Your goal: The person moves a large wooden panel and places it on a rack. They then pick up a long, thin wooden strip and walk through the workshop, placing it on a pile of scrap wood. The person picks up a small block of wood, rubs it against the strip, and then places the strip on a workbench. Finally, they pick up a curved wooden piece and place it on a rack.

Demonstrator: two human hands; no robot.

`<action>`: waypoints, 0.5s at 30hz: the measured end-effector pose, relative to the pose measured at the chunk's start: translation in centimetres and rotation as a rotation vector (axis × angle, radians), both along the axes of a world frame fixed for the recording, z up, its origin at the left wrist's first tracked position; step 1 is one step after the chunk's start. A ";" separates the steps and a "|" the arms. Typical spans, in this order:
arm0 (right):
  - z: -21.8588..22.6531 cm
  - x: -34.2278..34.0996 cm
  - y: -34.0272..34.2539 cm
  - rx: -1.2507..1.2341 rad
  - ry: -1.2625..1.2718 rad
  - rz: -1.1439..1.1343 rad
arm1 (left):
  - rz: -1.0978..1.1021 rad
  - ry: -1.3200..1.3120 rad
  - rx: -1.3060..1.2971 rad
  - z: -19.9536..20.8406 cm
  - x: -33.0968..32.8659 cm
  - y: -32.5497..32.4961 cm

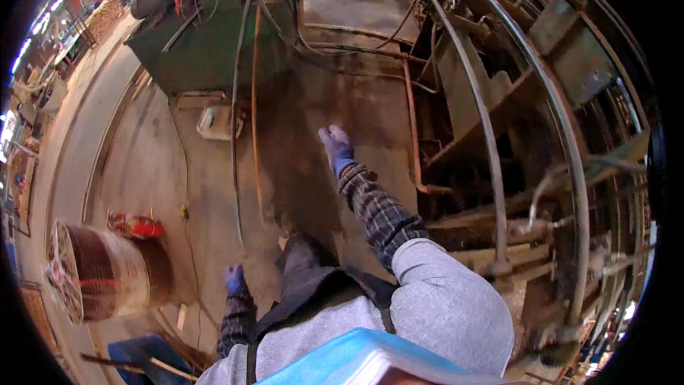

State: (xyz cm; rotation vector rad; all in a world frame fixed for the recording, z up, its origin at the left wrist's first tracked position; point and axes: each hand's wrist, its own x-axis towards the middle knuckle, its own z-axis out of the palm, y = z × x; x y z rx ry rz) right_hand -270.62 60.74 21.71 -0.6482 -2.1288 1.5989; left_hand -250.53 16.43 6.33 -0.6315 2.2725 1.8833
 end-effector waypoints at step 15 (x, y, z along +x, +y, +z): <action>-13.3 -6.4 34.4 -0.239 -0.817 -0.624 | -0.330 -0.117 -0.057 -2.0 -65.1 22.6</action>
